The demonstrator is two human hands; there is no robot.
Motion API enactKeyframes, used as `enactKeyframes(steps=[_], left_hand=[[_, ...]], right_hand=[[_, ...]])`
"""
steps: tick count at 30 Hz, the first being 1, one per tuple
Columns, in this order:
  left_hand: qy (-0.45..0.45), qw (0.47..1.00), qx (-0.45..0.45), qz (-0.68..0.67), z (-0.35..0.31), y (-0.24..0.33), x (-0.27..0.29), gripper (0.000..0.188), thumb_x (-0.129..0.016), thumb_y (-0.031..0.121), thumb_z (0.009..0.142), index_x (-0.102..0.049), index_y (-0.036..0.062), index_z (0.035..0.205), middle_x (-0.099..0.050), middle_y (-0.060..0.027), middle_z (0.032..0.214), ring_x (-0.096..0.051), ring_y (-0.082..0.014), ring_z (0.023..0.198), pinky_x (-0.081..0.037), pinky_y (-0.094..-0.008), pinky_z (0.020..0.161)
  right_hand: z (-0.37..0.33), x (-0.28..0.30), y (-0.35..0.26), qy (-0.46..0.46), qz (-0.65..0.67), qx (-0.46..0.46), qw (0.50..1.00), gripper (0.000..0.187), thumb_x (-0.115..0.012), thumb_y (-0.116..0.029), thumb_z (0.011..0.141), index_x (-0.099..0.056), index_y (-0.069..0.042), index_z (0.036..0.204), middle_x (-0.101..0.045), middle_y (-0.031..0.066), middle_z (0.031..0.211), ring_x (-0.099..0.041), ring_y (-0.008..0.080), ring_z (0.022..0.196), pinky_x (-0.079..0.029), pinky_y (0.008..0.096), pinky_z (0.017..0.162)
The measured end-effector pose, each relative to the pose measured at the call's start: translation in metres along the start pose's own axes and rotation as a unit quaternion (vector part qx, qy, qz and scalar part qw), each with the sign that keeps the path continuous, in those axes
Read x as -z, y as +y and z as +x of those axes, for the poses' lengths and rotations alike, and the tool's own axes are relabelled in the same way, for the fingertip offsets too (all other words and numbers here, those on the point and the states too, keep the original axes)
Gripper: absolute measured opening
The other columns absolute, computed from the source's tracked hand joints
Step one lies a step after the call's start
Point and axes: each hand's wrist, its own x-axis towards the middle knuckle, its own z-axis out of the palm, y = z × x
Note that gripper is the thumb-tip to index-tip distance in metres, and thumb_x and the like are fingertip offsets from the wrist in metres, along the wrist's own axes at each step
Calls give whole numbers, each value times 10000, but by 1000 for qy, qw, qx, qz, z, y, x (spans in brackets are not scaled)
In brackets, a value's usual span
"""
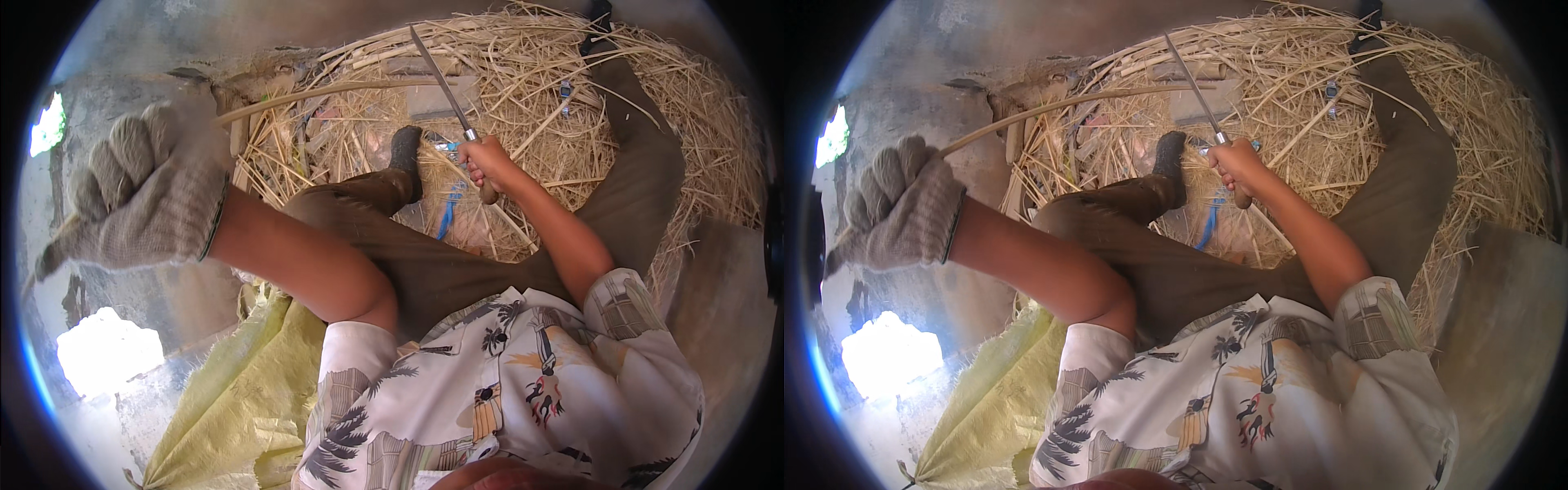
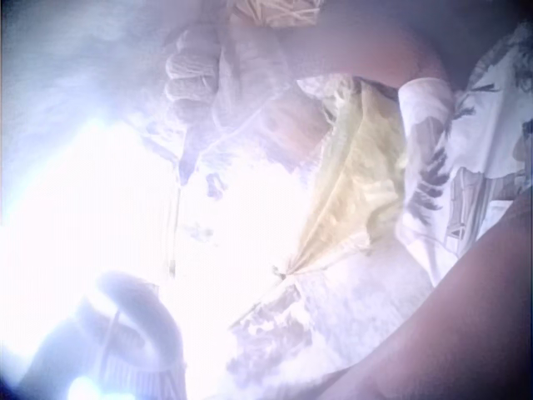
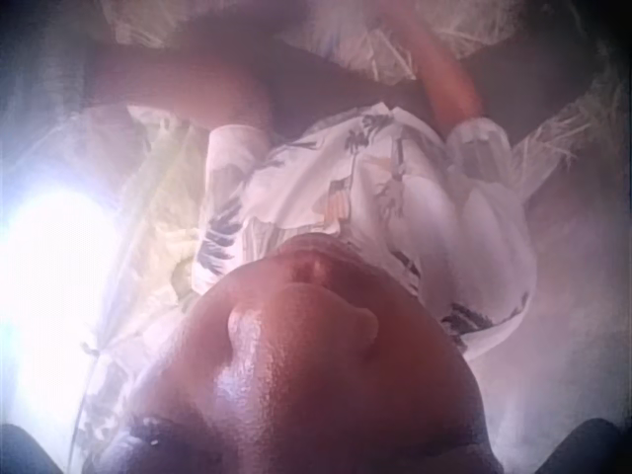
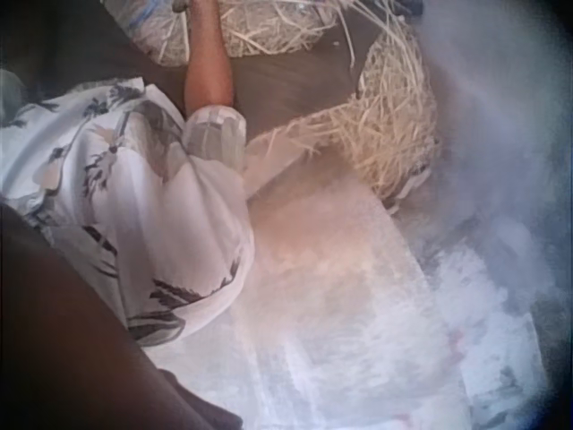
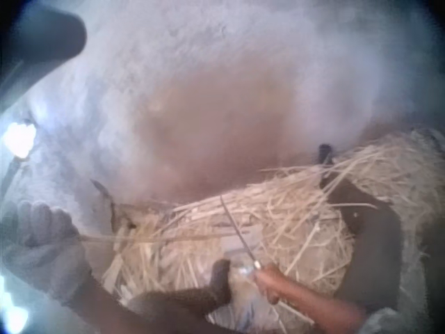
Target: The person sits cross-legged on the floor and uses a knife to strip the outer layer from thin sticks. They hold the sticks with a gloved left hand and scrape them with the knife in their right hand, discarding the shavings onto a pile of straw.
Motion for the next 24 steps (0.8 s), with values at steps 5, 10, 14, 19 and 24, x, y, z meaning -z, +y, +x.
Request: enactKeyframes(steps=[5,10,14,19,24], left_hand=[[-141,988,30,-51,-14,34,-16,571,-518,679,831,-442,230,486,-387,90,417,-315,-67,355,-216,-238,401],[-100,980,-156,70,-80,121,-39,366,-583,217,875,-393,211,562,-357,105,475,-307,-42,418,-205,-220,442],[9,911,-342,229,-96,125,-46,275,-657,83,829,-545,75,578,-529,-27,527,-479,-98,427,-342,-232,410],[24,907,-340,248,-105,139,-42,310,-629,88,854,-511,99,568,-494,-10,514,-437,-91,413,-301,-234,399],[20,911,-331,243,-110,149,-41,346,-600,93,879,-477,123,557,-460,6,501,-395,-85,398,-259,-237,388]], right_hand=[[-19,-21,-34,-62,-112,164,978,194,-634,-156,798,-537,-39,677,-496,15,533,-477,137,418,-391,336,409],[0,39,-46,230,-361,217,877,234,-674,-192,776,-653,40,749,-631,133,610,-594,270,515,-501,397,538],[0,34,-44,164,-287,178,927,212,-661,-177,780,-630,11,686,-586,90,569,-555,231,479,-459,382,484],[-24,13,-54,-178,88,-15,980,208,-639,-155,787,-491,-77,665,-473,-5,527,-412,69,378,-356,306,363],[-44,-17,-55,68,-263,244,931,208,-656,-202,796,-617,-5,743,-571,60,577,-564,170,509,-473,343,505]])
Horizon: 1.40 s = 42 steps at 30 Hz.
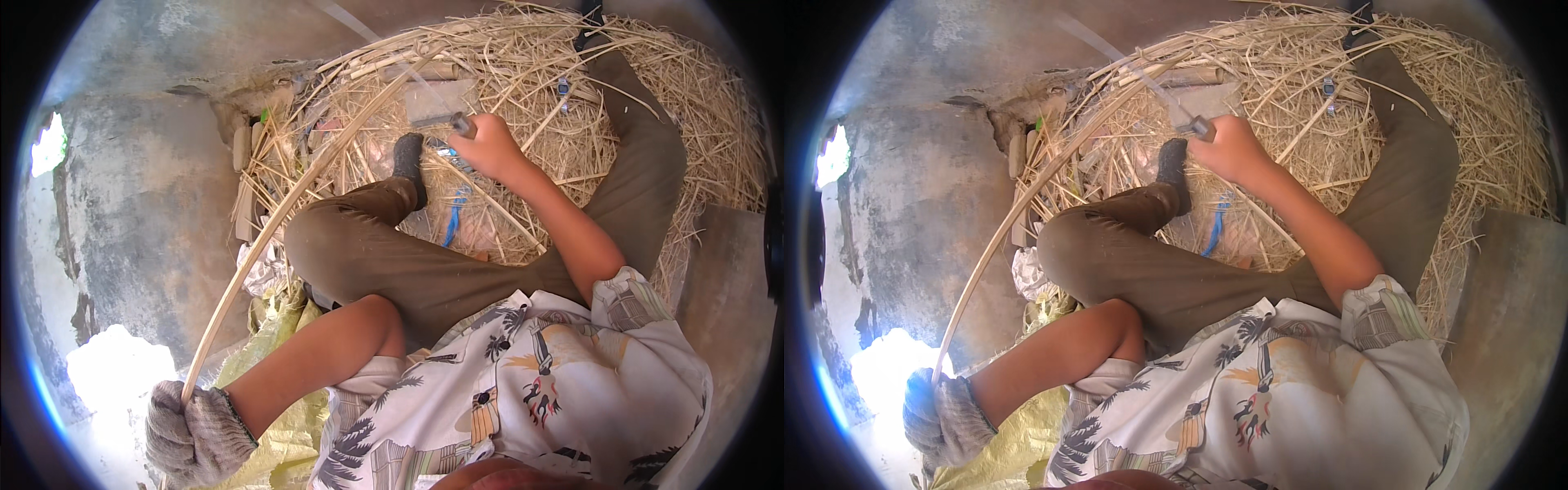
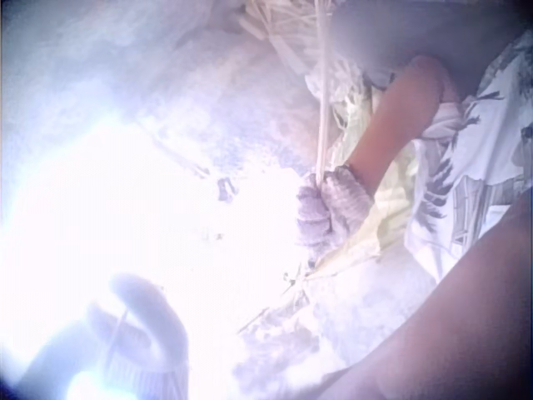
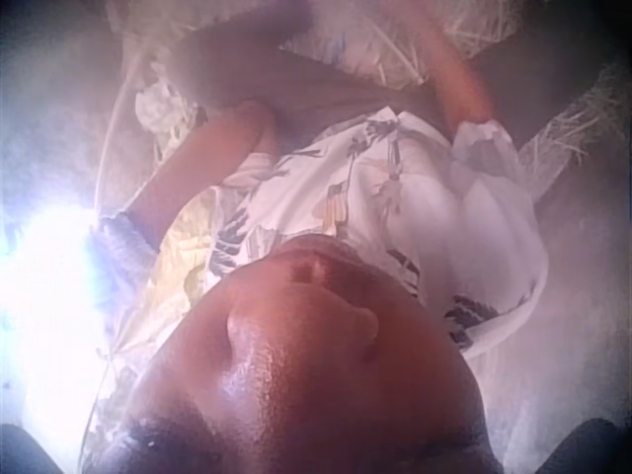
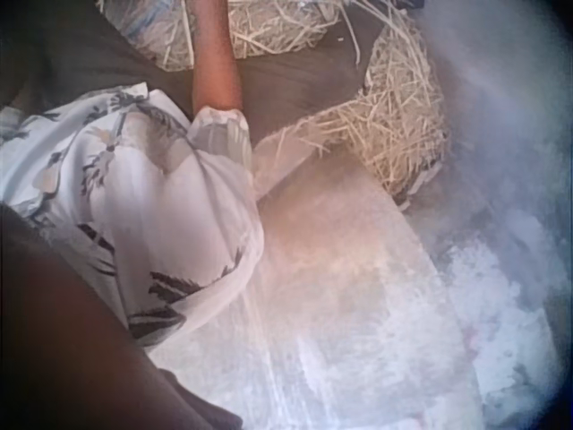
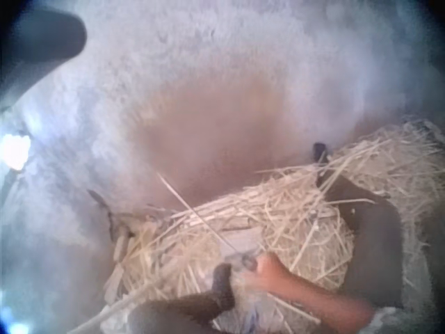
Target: The person sits cross-legged on the floor and uses a knife to strip the outer layer from thin sticks. They hold the sticks with a gloved left hand and scrape them with the knife in their right hand, discarding the shavings onto a pile of straw.
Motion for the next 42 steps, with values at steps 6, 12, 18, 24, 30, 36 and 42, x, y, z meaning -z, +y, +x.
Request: enactKeyframes(steps=[6,12,18,24,30,36,42], left_hand=[[-8,999,7,-49,7,8,7,390,-565,99,908,-436,153,544,-419,25,485,-345,-76,381,-210,-240,375],[-76,967,100,-221,10,-23,20,436,-531,105,938,-395,182,532,-377,45,470,-295,-68,364,-160,-243,361],[-138,910,210,-330,-42,-156,-20,559,-549,527,989,-461,204,542,-368,60,505,-242,-89,416,-175,-271,417],[-141,789,442,-403,-79,-208,-81,771,-533,924,703,-475,185,489,-282,48,438,-225,-113,428,-187,-271,428],[-104,805,472,-343,-78,-214,-95,791,-514,939,664,-445,165,519,-289,21,455,-226,-121,433,-154,-273,403],[-9,886,423,-189,-80,-227,-98,786,-437,941,709,-370,177,538,-283,23,475,-219,-132,447,-162,-277,425],[20,882,356,-308,-93,-197,-125,618,-541,636,952,-277,215,585,-186,83,506,-174,-73,387,-134,-269,370]], right_hand=[[39,59,66,156,-43,-178,971,142,-593,-110,800,-672,7,821,-539,32,565,-502,157,461,-423,352,459],[44,75,71,144,397,-209,882,250,-587,-83,816,-411,-158,656,-375,-41,508,-336,83,398,-309,265,403],[13,57,26,33,388,-237,890,262,-648,-71,840,-444,-150,698,-433,-50,528,-399,75,420,-373,267,419],[-46,25,52,33,258,-332,907,237,-686,-77,836,-476,-117,734,-479,-53,552,-419,55,413,-357,239,382],[-34,9,65,-21,220,-340,914,180,-688,-96,821,-521,-80,756,-486,-18,592,-418,72,421,-365,270,387],[-35,8,60,-33,141,-257,956,187,-677,-149,848,-557,-50,744,-487,8,598,-425,92,427,-354,273,372],[-49,-2,38,-31,183,-195,963,222,-679,-183,864,-547,-69,727,-445,-26,512,-391,80,377,-330,272,349]])
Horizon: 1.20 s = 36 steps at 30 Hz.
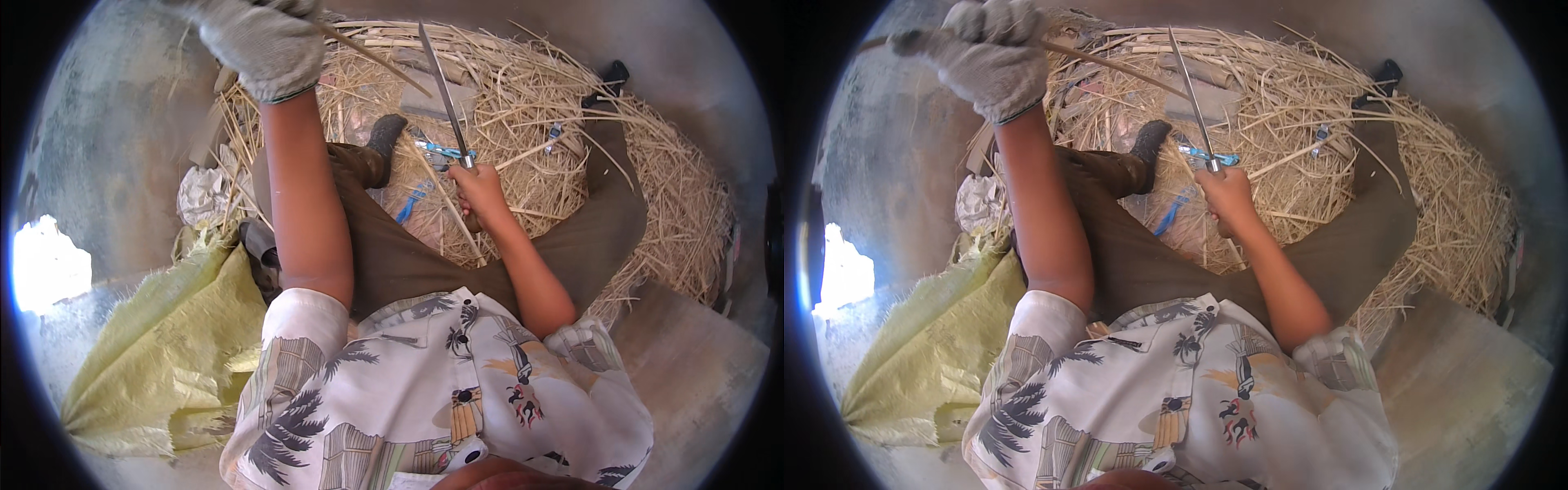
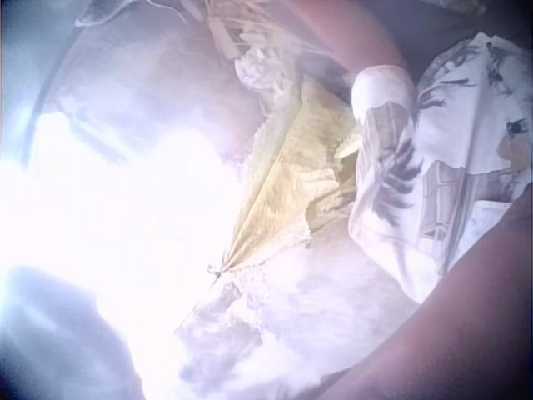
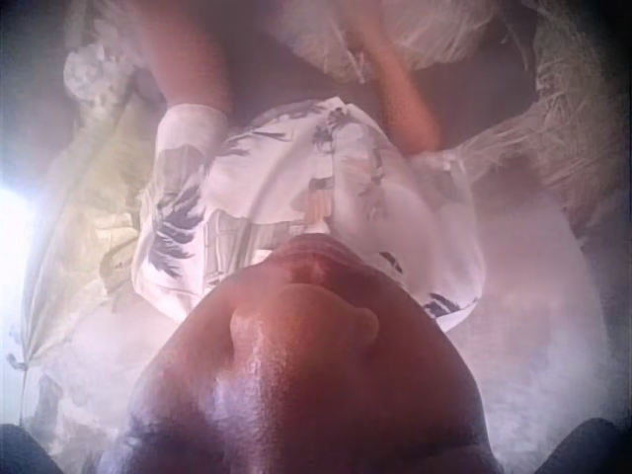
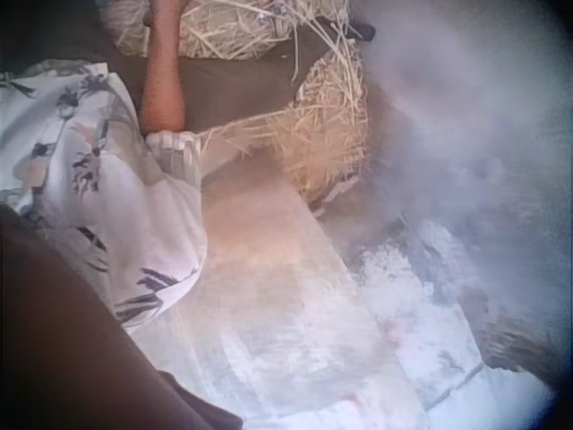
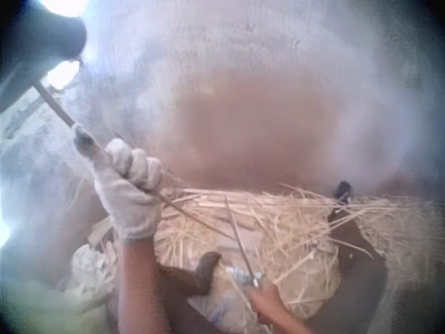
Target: The person sits cross-legged on the floor and uses a knife to strip the outer layer from thin sticks. They hold the sticks with a gloved left hand and scrape them with the knife in their right hand, discarding the shavings onto a pile of straw.
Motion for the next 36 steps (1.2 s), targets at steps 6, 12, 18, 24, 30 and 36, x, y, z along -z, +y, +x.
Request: enactKeyframes(steps=[6,12,18,24,30,36], left_hand=[[1,999,51,11,4,19,6,648,-514,688,932,-255,225,560,-169,89,511,-182,-74,376,-150,-258,361],[17,997,75,-21,10,5,6,658,-477,713,932,-250,227,551,-174,88,496,-202,-84,362,-166,-258,354],[45,992,105,45,14,6,1,681,-470,760,905,-255,223,547,-191,81,487,-227,-86,359,-163,-260,366],[34,985,127,110,32,-17,-13,684,-527,757,885,-243,237,545,-221,83,482,-230,-77,372,-166,-265,381],[-7,983,164,84,50,-17,-14,694,-515,770,881,-228,238,541,-208,82,487,-220,-80,384,-167,-267,402],[-116,963,233,61,51,-37,-27,714,-488,796,872,-225,234,520,-200,72,474,-214,-88,379,-164,-277,401]], right_hand=[[-18,-33,12,-17,80,56,995,193,-642,-169,879,-547,-59,754,-446,-11,508,-397,89,370,-353,273,351],[-10,-16,19,-27,22,-56,998,210,-642,-168,854,-528,-60,714,-428,-12,511,-381,94,370,-335,268,351],[-28,-27,-7,49,75,99,991,221,-638,-143,853,-510,-50,699,-434,2,518,-388,102,369,-348,280,350],[-1,-18,35,-41,38,-48,997,201,-635,-144,857,-519,-44,726,-413,3,508,-374,103,367,-333,278,354],[-15,-10,5,2,75,64,995,201,-628,-144,868,-511,-54,731,-393,-7,508,-356,101,365,-320,281,354],[9,-13,9,-77,48,-77,993,172,-625,-135,856,-529,-51,740,-391,-11,513,-359,98,374,-331,278,363]])
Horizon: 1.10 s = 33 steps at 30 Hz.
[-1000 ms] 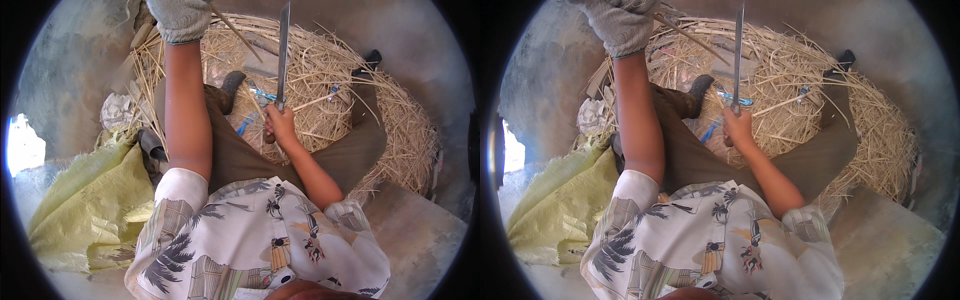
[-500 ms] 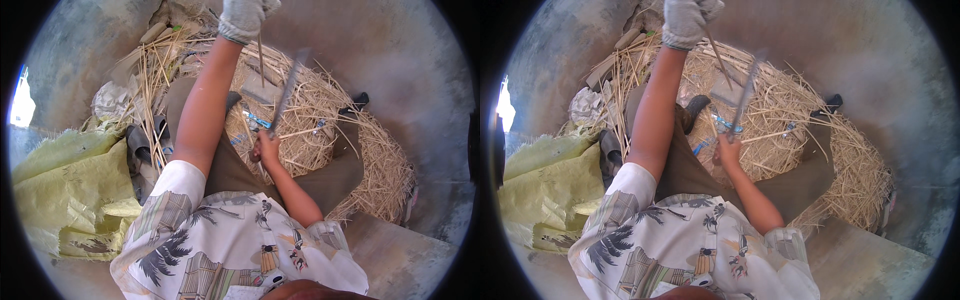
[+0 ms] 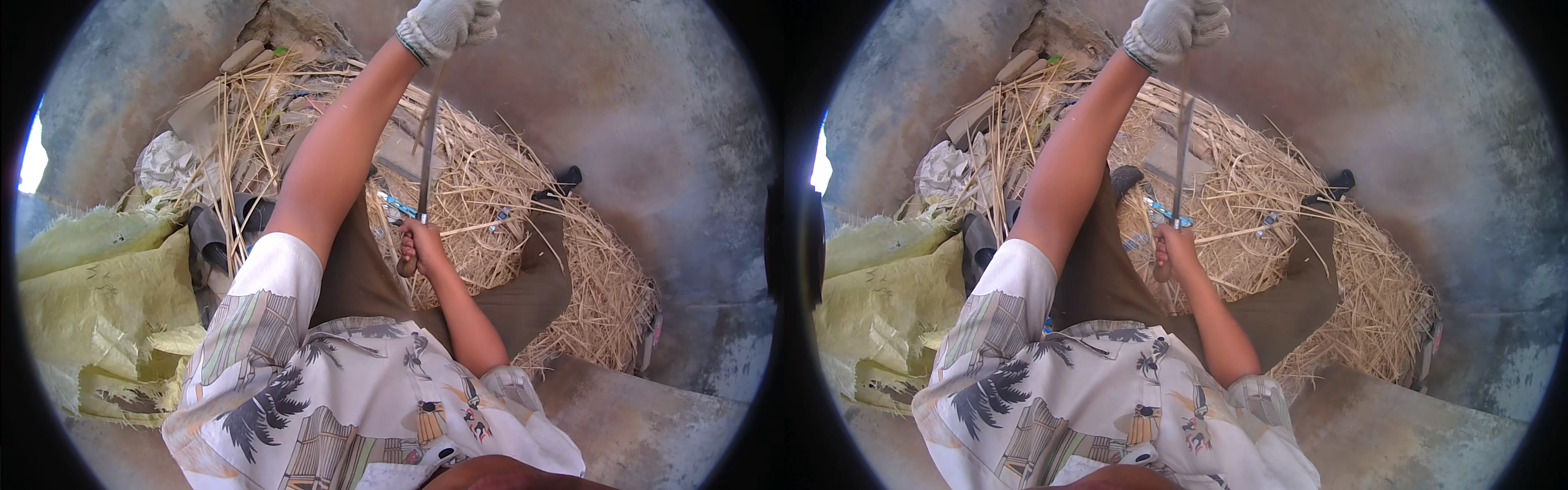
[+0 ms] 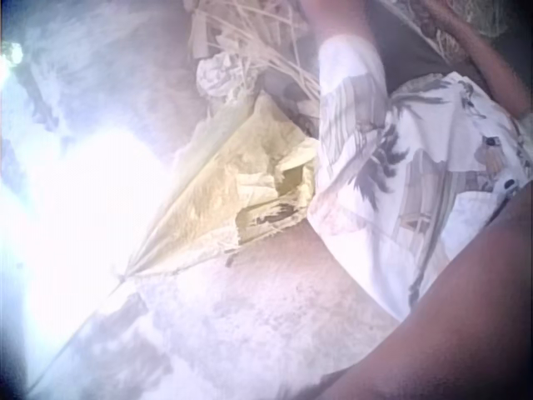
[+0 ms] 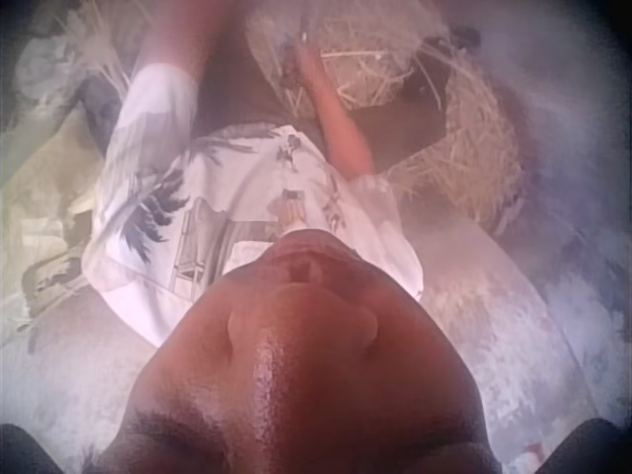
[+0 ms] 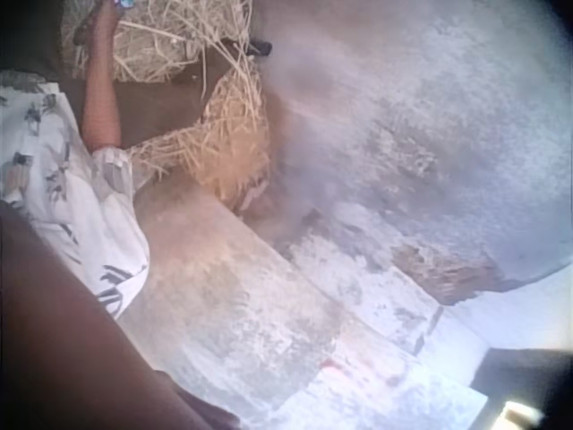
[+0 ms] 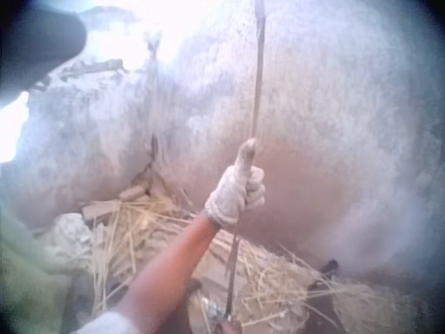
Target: The person sits cross-legged on the floor and uses a knife to strip the outer layer from thin sticks. They hold the sticks with a gloved left hand and scrape them with the knife in their right hand, discarding the shavings onto a pile of straw.
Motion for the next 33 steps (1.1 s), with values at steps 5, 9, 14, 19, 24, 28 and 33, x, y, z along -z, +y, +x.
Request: enactKeyframes(steps=[5,9,14,19,24,28,33], left_hand=[[15,1000,23,-8,-10,0,-4,727,-474,812,865,-220,230,511,-197,74,465,-206,-91,369,-156,-277,394],[13,1000,3,2,-4,-2,-5,731,-465,823,858,-222,228,510,-202,72,461,-205,-91,366,-155,-276,390],[10,999,9,-47,-4,-8,1,725,-461,830,853,-235,231,513,-209,74,457,-211,-87,363,-154,-267,386],[6,999,19,-27,-6,-7,0,725,-450,841,845,-250,226,519,-206,76,458,-208,-91,357,-157,-268,379],[-8,999,24,-26,-7,-12,-8,729,-446,845,843,-251,221,519,-209,73,461,-209,-94,358,-161,-270,378],[2,999,22,-35,-9,-13,-12,730,-445,840,849,-249,217,522,-213,68,462,-213,-95,360,-165,-270,378],[-3,998,30,-49,-13,-12,-12,731,-445,831,857,-246,213,522,-215,67,465,-218,-94,361,-171,-268,378]], right_hand=[[-29,1,-9,63,-2,108,992,163,-629,-106,847,-520,-49,741,-418,-5,526,-373,96,388,-333,264,375],[-16,-7,0,99,121,262,952,202,-655,-156,846,-551,-41,717,-450,14,522,-417,113,393,-333,293,370],[-5,-2,3,71,-28,53,996,191,-643,-164,834,-547,-46,719,-417,-8,519,-379,97,389,-313,276,368],[-34,-5,-12,75,13,104,992,198,-626,-103,851,-504,-62,701,-395,-22,517,-348,80,382,-300,261,362],[-24,-10,-6,78,56,240,966,206,-606,-58,870,-484,-62,705,-399,-5,501,-369,96,375,-320,269,367],[4,-3,5,85,-45,77,992,207,-622,-123,849,-493,-58,702,-397,1,499,-376,114,362,-322,285,366],[-24,15,-16,-13,45,-19,999,215,-617,-117,829,-479,-96,667,-405,-16,496,-365,96,361,-324,288,359]])
